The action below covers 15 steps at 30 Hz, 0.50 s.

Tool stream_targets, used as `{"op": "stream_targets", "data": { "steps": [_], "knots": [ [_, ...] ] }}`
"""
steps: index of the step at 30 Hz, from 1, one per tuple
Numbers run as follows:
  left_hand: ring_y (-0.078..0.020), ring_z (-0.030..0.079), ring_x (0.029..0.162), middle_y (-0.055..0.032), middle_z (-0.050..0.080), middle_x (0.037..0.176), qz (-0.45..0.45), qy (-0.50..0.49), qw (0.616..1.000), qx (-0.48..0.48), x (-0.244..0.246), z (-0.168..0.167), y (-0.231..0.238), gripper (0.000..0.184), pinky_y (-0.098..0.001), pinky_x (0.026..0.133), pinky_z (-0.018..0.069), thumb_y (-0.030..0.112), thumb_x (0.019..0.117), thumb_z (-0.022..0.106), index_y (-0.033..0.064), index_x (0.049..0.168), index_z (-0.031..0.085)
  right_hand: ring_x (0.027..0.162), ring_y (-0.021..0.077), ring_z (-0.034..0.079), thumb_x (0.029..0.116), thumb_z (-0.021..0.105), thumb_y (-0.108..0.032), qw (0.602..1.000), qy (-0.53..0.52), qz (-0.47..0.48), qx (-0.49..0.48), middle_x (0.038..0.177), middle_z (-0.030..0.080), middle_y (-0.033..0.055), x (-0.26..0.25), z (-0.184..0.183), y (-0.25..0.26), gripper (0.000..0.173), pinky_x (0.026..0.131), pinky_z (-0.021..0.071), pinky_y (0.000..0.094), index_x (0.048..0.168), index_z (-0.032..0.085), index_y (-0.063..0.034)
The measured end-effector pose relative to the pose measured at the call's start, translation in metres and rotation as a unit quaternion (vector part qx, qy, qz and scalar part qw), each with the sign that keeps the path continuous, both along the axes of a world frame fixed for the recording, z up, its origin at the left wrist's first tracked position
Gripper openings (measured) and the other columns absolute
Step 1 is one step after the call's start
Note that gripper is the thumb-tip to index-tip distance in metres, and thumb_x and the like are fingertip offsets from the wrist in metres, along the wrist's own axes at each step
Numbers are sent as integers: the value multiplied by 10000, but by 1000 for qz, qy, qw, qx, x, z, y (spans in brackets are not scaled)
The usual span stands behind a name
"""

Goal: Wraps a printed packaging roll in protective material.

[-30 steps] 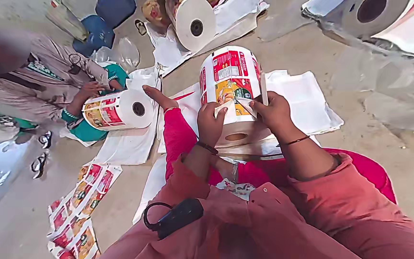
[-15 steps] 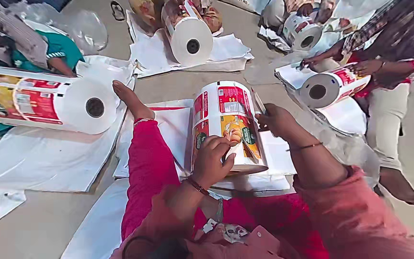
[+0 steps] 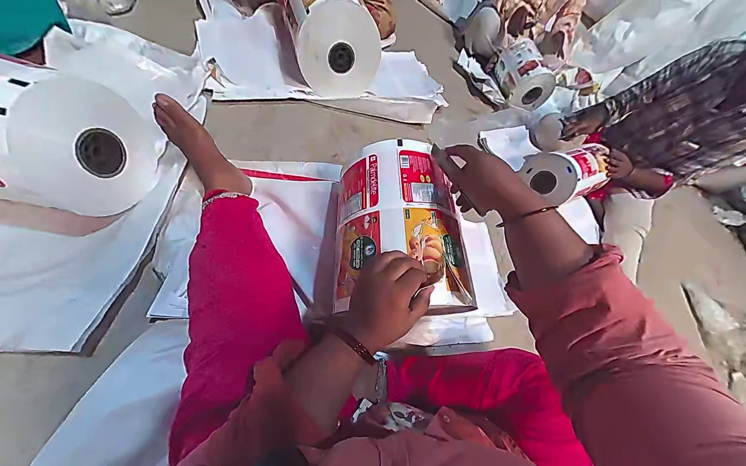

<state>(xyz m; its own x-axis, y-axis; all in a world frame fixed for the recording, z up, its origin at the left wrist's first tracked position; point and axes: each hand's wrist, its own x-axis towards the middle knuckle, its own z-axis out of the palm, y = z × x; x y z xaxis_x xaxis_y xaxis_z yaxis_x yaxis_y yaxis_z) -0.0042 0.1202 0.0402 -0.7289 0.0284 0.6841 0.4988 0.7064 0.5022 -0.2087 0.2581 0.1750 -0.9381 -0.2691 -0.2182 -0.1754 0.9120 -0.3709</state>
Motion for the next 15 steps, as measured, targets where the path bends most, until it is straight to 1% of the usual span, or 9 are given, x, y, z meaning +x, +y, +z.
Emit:
{"op": "stream_targets", "data": {
  "steps": [1, 3, 5, 6, 9, 10, 11, 12, 15],
  "knots": [
    [-194, 678, 1117, 9, 755, 1036, 1, 1, 1000, -2, 0, 0, 0, 215, -396, 966, 543, 299, 965, 615, 143, 889, 742, 646, 262, 704, 1090, 498, -334, 1000, 1, 7, 13, 951, 705, 168, 3, 0, -3, 460, 619, 618, 473, 1533, 449, -225],
    [-198, 678, 1118, 6, 754, 1036, 1, 3, 1000, -1, 1, 0, 0, 213, -399, 969, 540, 296, 964, 617, 139, 901, 747, 668, 276, 704, 1095, 486, -346, 999, 10, 17, 46, 969, 701, 179, 11, 2, -9, 433, 635, 612, 487, 1503, 496, -202],
    [-208, 687, 1106, -2, 759, 1036, -1, 2, 1000, 5, 1, 0, 0, 209, -416, 967, 548, 285, 965, 624, 131, 911, 754, 693, 312, 710, 1084, 479, -257, 997, 29, 20, 65, 977, 708, 204, 16, 4, -13, 411, 650, 601, 525, 1485, 517, -172],
    [-212, 689, 1103, -5, 759, 1035, -3, 1, 1000, 8, 1, 0, 0, 207, -420, 970, 550, 281, 964, 626, 128, 911, 755, 708, 321, 715, 1089, 469, -264, 997, 31, 18, 73, 985, 711, 206, 18, 3, -13, 408, 666, 603, 537, 1481, 522, -166],
    [-209, 689, 1100, -4, 760, 1030, -3, 7, 1000, 9, 1, -1, 0, 204, -414, 965, 550, 277, 961, 627, 128, 904, 754, 732, 321, 726, 1103, 449, -357, 996, 25, 26, 83, 992, 716, 199, 17, 1, -12, 427, 696, 610, 542, 1463, 538, -145],
    [-208, 687, 1106, -3, 759, 1031, -3, 7, 1000, 7, 1, -1, 0, 204, -412, 972, 547, 279, 962, 627, 130, 907, 754, 747, 321, 727, 1098, 462, -352, 996, 20, 33, 84, 999, 717, 197, 15, 2, -12, 425, 716, 610, 548, 1452, 546, -132],
    [-209, 684, 1111, -3, 759, 1033, -3, 7, 1000, 5, 1, -1, 0, 204, -412, 979, 542, 281, 961, 627, 132, 908, 756, 754, 312, 725, 1092, 481, -335, 995, 11, 39, 86, 1001, 717, 191, 13, 5, -13, 420, 726, 606, 545, 1446, 549, -120],
    [-213, 682, 1116, -4, 759, 1037, -3, 7, 1000, 5, 1, 0, -1, 205, -414, 984, 539, 281, 962, 628, 130, 909, 757, 725, 285, 727, 1084, 502, -318, 995, 2, 44, 87, 984, 723, 178, 13, 8, -14, 414, 700, 614, 516, 1437, 550, -107],
    [-213, 684, 1114, -7, 759, 1036, 0, 20, 1000, 2, 1, -1, 0, 199, -415, 979, 541, 272, 955, 636, 127, 891, 756, 706, 269, 714, 1062, 532, -227, 995, -19, 55, 86, 966, 706, 179, 11, 15, -16, 374, 687, 614, 491, 1404, 563, -79]
  ]
}}
